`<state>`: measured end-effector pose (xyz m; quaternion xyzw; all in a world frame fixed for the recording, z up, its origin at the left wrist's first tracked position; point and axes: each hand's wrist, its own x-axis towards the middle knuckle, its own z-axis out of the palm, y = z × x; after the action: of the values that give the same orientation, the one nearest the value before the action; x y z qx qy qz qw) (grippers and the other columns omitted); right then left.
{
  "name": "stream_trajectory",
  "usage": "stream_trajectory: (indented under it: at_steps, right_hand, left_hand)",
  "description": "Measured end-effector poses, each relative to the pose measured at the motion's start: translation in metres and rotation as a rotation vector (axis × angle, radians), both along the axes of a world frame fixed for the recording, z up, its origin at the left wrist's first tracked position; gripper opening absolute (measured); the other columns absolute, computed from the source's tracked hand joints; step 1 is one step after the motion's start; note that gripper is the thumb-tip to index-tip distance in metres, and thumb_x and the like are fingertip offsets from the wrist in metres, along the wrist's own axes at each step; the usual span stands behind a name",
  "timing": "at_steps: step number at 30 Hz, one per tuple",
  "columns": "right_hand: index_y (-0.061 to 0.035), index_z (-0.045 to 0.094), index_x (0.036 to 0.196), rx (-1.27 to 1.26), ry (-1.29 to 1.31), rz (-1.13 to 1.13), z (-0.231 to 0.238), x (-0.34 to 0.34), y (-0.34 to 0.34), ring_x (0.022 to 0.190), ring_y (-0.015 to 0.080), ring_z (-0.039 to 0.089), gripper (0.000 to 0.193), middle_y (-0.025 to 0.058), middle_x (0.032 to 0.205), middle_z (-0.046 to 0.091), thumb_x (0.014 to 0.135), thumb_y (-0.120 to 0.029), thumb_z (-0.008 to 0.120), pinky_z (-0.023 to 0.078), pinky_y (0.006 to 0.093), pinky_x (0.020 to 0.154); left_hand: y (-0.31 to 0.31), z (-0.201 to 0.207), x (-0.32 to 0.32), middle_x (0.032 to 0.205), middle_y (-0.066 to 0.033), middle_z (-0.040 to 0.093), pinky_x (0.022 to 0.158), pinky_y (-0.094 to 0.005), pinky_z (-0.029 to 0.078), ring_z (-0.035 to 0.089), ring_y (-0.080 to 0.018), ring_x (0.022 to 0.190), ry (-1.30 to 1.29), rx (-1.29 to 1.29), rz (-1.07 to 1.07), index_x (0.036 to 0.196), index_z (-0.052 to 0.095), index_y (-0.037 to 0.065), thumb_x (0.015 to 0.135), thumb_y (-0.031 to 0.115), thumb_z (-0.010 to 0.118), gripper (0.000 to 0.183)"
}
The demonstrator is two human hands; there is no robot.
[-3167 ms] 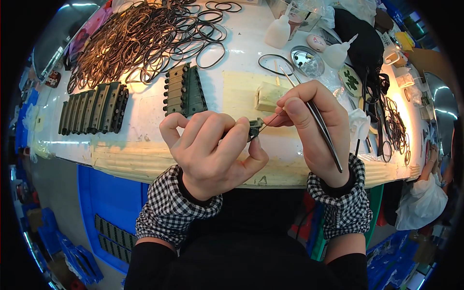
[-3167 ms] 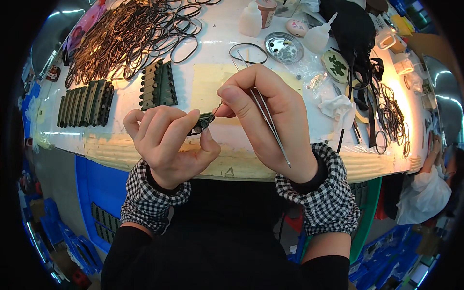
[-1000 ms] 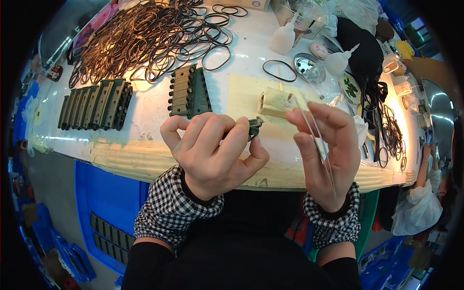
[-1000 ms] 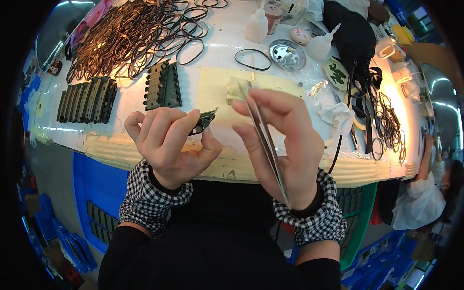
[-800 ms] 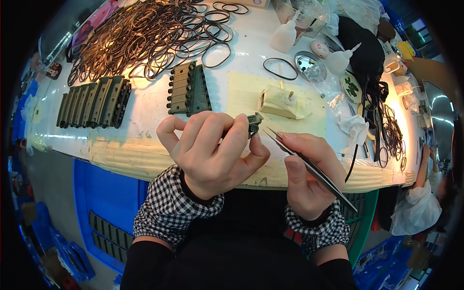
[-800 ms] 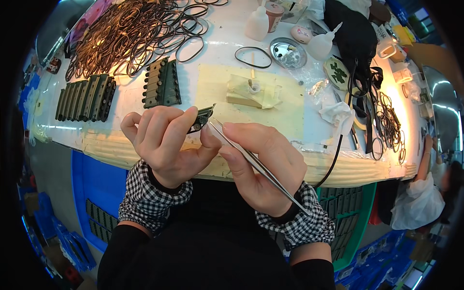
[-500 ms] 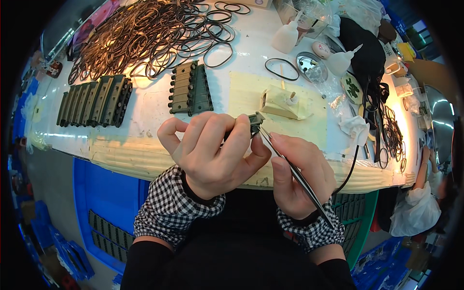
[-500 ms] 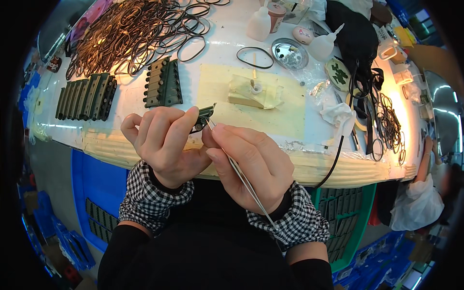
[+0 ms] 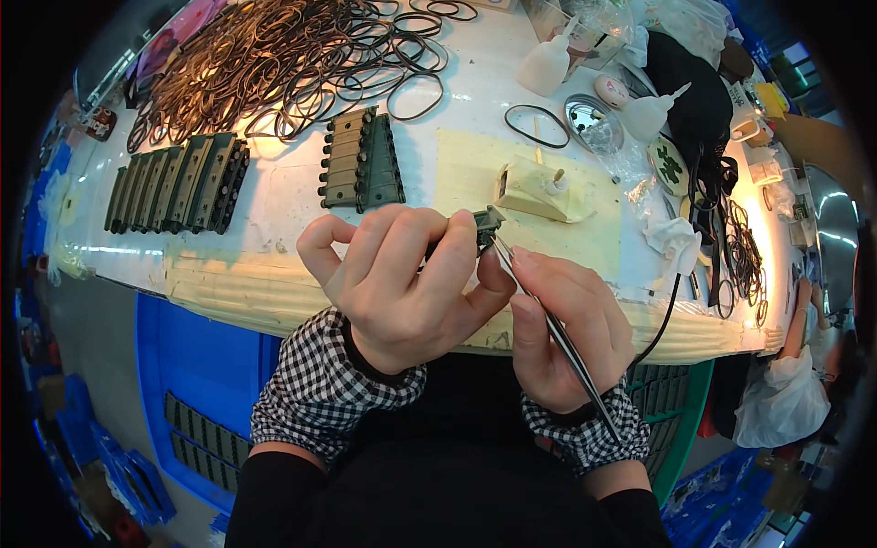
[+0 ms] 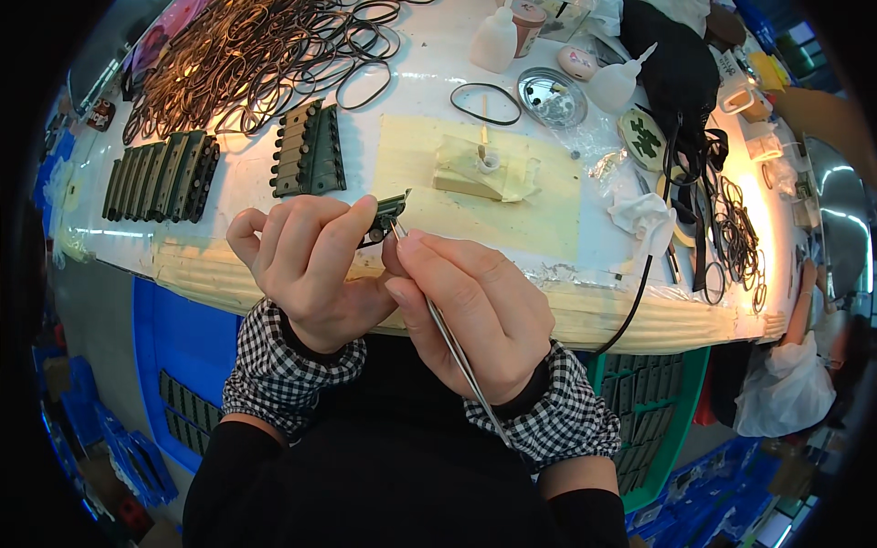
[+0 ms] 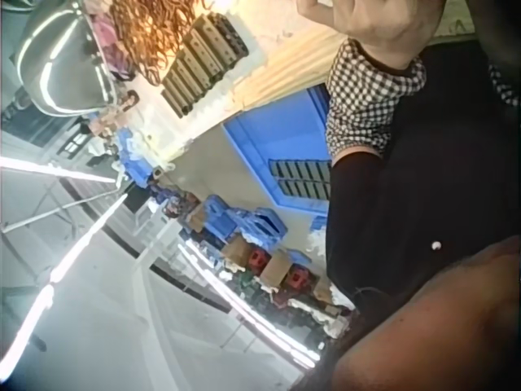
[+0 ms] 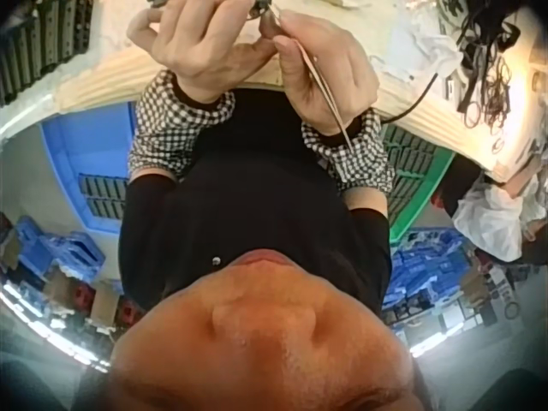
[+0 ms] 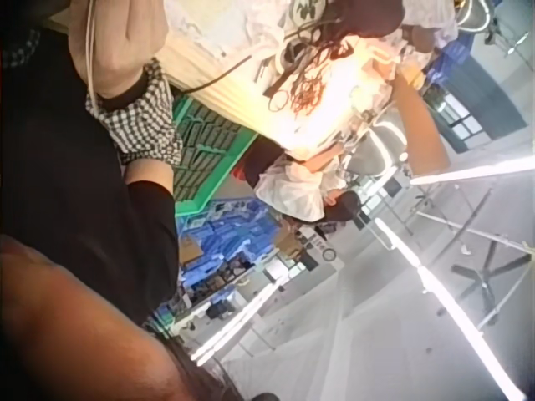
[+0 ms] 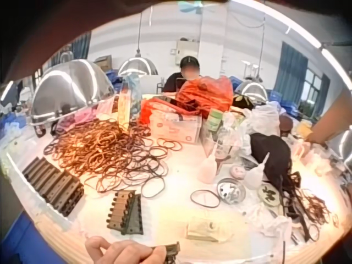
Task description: Assembling small electronic components into a green plastic casing using a metal pick tool.
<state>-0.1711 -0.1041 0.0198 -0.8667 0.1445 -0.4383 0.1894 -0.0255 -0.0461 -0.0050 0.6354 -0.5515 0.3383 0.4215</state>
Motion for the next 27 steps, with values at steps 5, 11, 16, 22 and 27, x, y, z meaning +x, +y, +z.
stream_trajectory:
  at_steps: [5, 11, 16, 22, 27]
  right_hand:
    - [0.0038, 0.065, 0.099, 0.0, 0.004, 0.003, 0.0003, 0.0035, 0.0031, 0.08, 0.0277, 0.069, 0.021, 0.0163, 0.091, 0.068, 0.08, 0.0, 0.07, 0.058, 0.0325, 0.069]
    - [0.0044, 0.065, 0.097, -0.035, 0.014, 0.018, 0.0019, 0.0034, 0.0011, 0.078, 0.0275, 0.069, 0.019, 0.0163, 0.09, 0.068, 0.079, 0.0, 0.07, 0.058, 0.0324, 0.067]
    - [0.0043, 0.065, 0.097, -0.047, -0.022, 0.012, -0.0028, 0.0045, 0.001, 0.077, 0.0274, 0.069, 0.019, 0.0161, 0.089, 0.068, 0.079, -0.001, 0.07, 0.058, 0.0325, 0.066]
    - [0.0042, 0.065, 0.096, -0.05, -0.041, 0.001, -0.0026, 0.0052, 0.0015, 0.076, 0.0272, 0.069, 0.02, 0.0157, 0.089, 0.068, 0.077, -0.001, 0.071, 0.058, 0.0324, 0.066]
    - [0.004, 0.066, 0.095, -0.075, -0.062, -0.019, -0.0047, 0.0063, 0.0017, 0.075, 0.027, 0.068, 0.02, 0.0155, 0.088, 0.068, 0.077, -0.001, 0.071, 0.057, 0.032, 0.065]
  left_hand:
    - [0.0029, -0.0028, 0.0006, 0.068, 0.0043, 0.056, 0.068, -0.0361, 0.025, 0.054, -0.012, 0.06, 0.003, -0.007, -0.001, 0.075, 0.064, 0.011, 0.06, 0.024, 0.071, 0.021]
    - [0.0036, -0.0022, -0.0001, 0.069, 0.0037, 0.056, 0.068, -0.0355, 0.026, 0.055, -0.0127, 0.061, 0.017, 0.01, -0.023, 0.077, 0.065, 0.01, 0.06, 0.025, 0.073, 0.024]
    - [0.0043, -0.0026, -0.0002, 0.07, 0.0034, 0.056, 0.069, -0.0354, 0.026, 0.055, -0.0133, 0.062, 0.019, 0.019, -0.024, 0.078, 0.066, 0.009, 0.057, 0.027, 0.074, 0.028]
    - [0.004, -0.0027, -0.0004, 0.07, 0.0031, 0.056, 0.07, -0.0359, 0.026, 0.054, -0.014, 0.063, 0.024, 0.027, -0.024, 0.078, 0.066, 0.01, 0.055, 0.025, 0.073, 0.029]
    - [0.0028, -0.0038, -0.0006, 0.07, 0.0034, 0.055, 0.07, -0.0359, 0.026, 0.053, -0.0138, 0.062, 0.035, 0.023, -0.033, 0.078, 0.066, 0.01, 0.054, 0.025, 0.072, 0.029]
